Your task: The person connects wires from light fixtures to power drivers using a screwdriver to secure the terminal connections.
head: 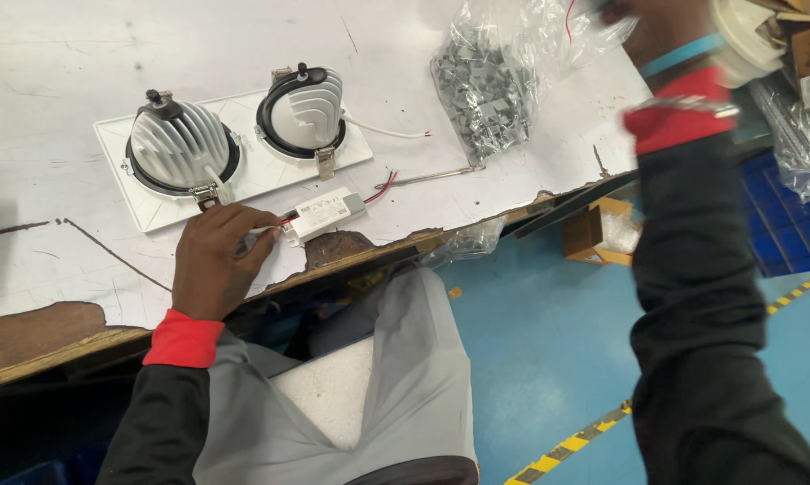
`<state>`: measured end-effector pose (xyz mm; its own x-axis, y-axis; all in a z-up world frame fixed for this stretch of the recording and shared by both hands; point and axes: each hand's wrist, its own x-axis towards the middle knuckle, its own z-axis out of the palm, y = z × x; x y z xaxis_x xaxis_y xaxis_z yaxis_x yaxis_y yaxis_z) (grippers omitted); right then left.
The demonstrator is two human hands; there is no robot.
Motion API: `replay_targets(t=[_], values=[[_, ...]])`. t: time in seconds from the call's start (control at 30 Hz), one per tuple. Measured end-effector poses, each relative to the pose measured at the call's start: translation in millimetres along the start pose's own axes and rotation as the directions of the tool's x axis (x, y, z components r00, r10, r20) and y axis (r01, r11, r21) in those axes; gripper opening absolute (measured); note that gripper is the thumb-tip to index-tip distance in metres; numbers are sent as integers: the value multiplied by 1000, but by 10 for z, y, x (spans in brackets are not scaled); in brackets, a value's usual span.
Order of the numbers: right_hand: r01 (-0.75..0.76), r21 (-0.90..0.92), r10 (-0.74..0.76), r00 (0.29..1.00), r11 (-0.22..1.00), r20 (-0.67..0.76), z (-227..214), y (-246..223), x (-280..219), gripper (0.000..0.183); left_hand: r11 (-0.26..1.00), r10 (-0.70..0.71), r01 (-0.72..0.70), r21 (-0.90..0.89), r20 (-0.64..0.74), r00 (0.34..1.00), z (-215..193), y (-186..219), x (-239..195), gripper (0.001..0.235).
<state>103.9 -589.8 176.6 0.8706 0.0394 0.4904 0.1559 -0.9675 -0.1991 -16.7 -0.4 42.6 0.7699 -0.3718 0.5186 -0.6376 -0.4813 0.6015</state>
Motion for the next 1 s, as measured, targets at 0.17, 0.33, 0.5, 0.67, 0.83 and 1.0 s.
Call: replay_targets(t=[0.17,0.33,0.5,0.67,0.83,1.0], values=[[217,311,-242,970,925,41,1024,-1110,-213,32,999,32,-30,26,-56,998,13,-6,-22,11],[-72,120,49,981,990,187,1426,-1706,-450,25,990,-122,118,-81,-43,992,15,-44,-38,9],[148,50,-156,953,988,260,1528,-1541,-464,37,998,-53,52,-16,-66,996,16,-33,-15,9],[190,290,-279,911,938,303,1346,-1191,-351,39,998,-35,38,54,-50,998,18,-15,-18,9],[111,228,-121,992,967,29,1043,-1159,-319,24,1000,-18,17,-19,-46,999,11,-29,-18,11],[-466,692,178,876,552,448,529,-1842,-732,34,1000,-4,1,-31,-88,996,39,-72,-16,9]])
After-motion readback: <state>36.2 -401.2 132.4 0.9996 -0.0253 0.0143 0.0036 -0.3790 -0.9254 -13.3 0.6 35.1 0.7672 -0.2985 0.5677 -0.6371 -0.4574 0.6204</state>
